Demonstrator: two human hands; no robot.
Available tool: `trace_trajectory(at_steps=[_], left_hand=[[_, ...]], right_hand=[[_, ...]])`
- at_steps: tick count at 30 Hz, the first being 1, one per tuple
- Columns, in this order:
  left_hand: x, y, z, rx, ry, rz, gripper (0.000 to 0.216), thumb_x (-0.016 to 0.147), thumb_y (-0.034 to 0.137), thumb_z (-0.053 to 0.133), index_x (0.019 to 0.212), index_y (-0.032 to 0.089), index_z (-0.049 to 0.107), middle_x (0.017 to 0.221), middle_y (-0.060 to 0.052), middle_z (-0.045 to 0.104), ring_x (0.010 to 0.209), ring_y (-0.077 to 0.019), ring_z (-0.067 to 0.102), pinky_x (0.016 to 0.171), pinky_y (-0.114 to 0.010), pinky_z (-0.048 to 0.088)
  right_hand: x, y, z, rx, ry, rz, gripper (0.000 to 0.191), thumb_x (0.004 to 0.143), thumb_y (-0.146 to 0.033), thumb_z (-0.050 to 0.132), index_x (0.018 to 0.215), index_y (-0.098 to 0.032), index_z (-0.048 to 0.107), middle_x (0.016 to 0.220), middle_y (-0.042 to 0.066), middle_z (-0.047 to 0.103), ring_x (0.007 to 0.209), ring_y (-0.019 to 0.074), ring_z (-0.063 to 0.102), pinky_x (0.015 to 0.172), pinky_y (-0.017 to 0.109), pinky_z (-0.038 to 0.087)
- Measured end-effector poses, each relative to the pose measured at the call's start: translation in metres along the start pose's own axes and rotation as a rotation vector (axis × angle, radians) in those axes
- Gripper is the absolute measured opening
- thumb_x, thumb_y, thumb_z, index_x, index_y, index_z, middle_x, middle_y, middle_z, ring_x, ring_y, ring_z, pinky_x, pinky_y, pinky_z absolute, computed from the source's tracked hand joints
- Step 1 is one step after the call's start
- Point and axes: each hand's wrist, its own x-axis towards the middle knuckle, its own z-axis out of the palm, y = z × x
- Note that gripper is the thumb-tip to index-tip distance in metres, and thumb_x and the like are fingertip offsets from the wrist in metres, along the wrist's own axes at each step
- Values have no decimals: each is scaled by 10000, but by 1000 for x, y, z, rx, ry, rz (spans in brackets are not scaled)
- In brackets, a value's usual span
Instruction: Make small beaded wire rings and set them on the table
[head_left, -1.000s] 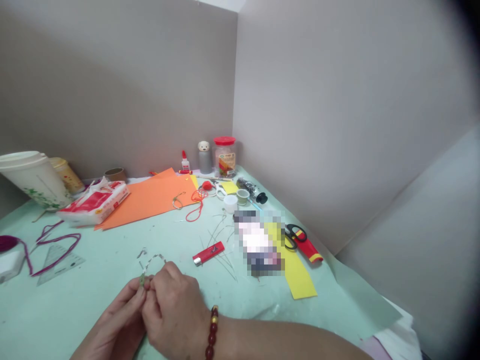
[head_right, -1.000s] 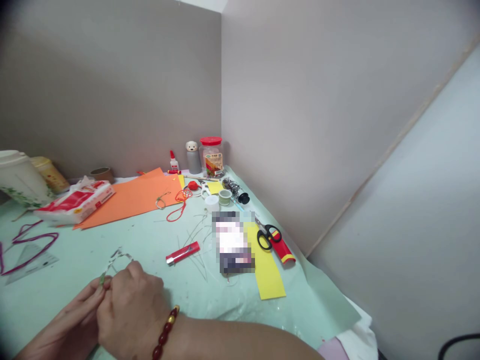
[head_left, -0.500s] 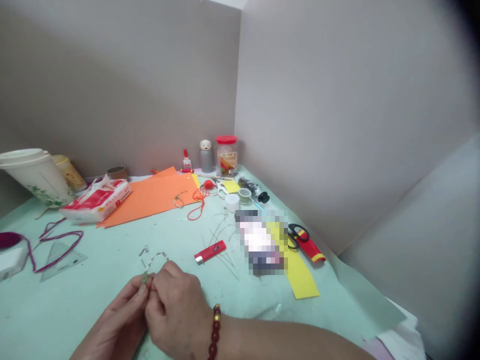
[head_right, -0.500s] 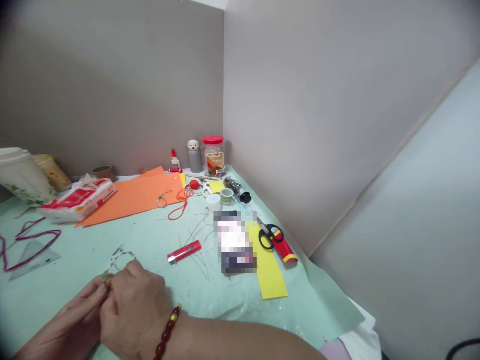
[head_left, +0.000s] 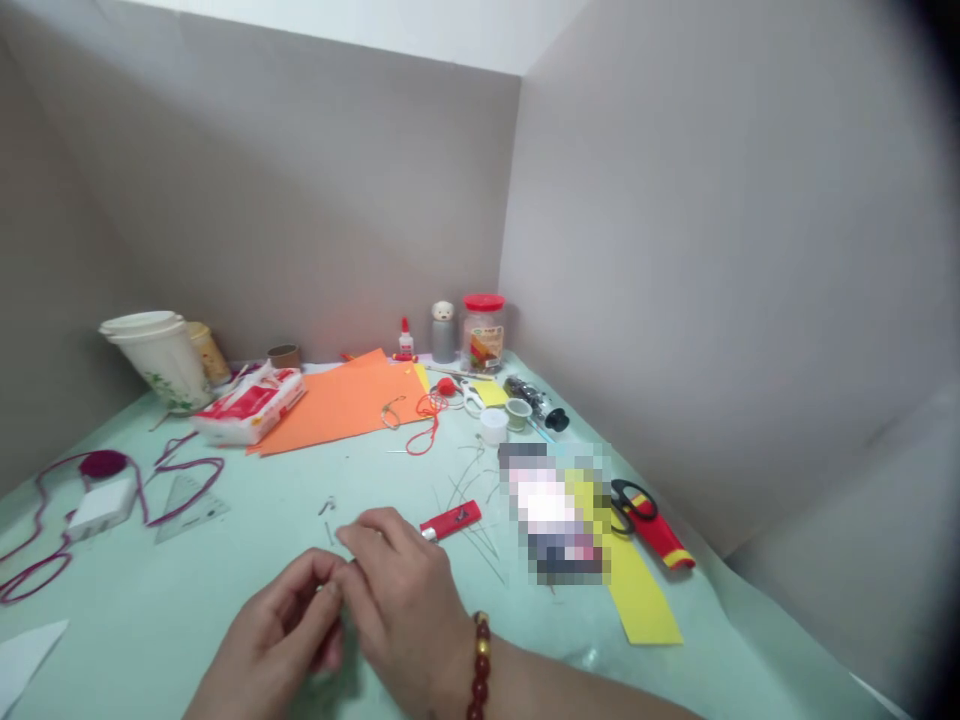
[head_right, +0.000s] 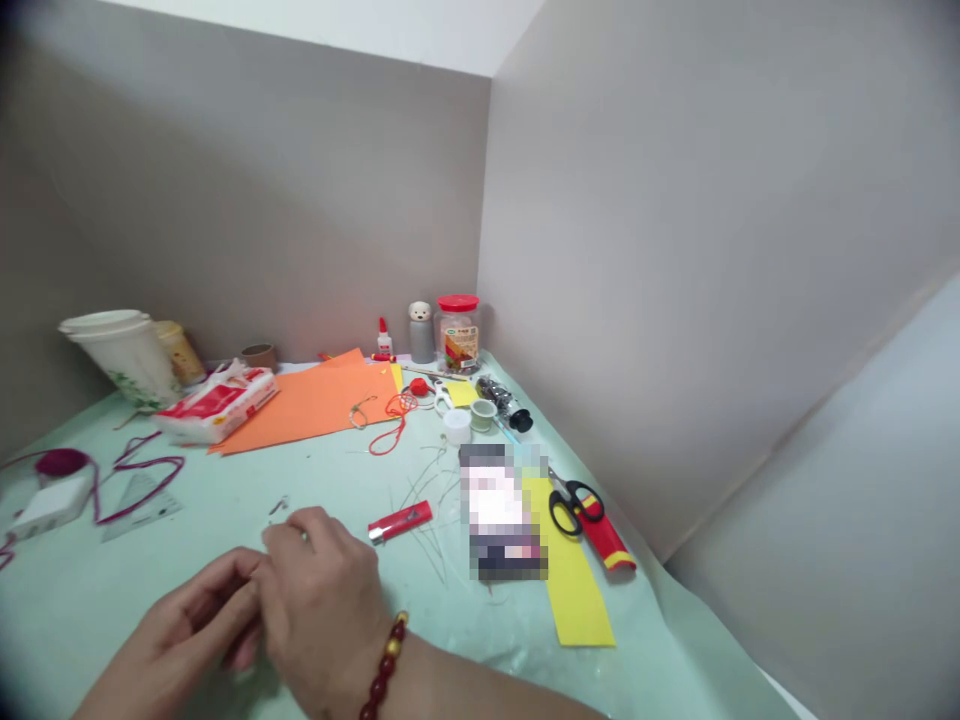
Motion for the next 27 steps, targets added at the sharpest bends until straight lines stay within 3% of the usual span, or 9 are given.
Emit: trace_trajectory(at_steps=[3, 7, 11, 15, 20, 27], left_hand=[[-1, 3, 8, 44, -43, 15, 320, 844, 499, 475, 723, 204, 509, 593, 26, 511, 556, -130, 455, 521, -221, 370], [1, 4, 6, 181, 26, 80, 264, 866, 410, 444, 710, 200, 470, 596, 50, 418, 570, -115, 372, 529, -216, 301], [2, 1, -1, 256, 32, 106, 230, 875, 350, 427, 704, 198, 448, 607, 58, 375, 592, -110, 323, 531, -220, 256], [3, 3, -4, 124, -61, 82, 225, 869, 365, 449, 724, 194, 457, 604, 66, 353, 571, -99, 302, 517, -224, 243], [4, 9, -7, -168, -224, -5, 219, 836, 381, 510, 736, 192, 462, 580, 62, 397, 511, -85, 335, 491, -229, 267], [3, 9, -5, -240, -195, -37, 195, 822, 340, 511, 701, 190, 479, 557, 57, 398, 485, -78, 306, 473, -237, 236]], right_hand=[[0, 6, 4, 18, -84, 105, 179, 894, -157, 435, 761, -182, 552, 781, 31, 579, 743, 159, 545, 664, 268, 425], [-2, 12, 10, 80, -204, 254, 142, 874, -130, 461, 761, -175, 533, 797, 31, 563, 726, 154, 523, 642, 264, 393], [0, 14, 8, 110, -310, 267, 173, 880, -117, 400, 749, -174, 497, 789, 31, 537, 711, 152, 499, 643, 275, 372], [10, 17, -3, 249, -410, 316, 164, 860, -145, 412, 712, -175, 477, 728, 11, 509, 680, 142, 481, 622, 269, 370], [22, 24, -15, 651, -629, 576, 144, 840, -259, 459, 721, -178, 468, 588, -48, 414, 509, 98, 428, 492, 230, 381], [23, 24, -16, 710, -617, 619, 180, 801, -315, 520, 689, -178, 485, 579, -44, 429, 495, 87, 425, 486, 224, 394]])
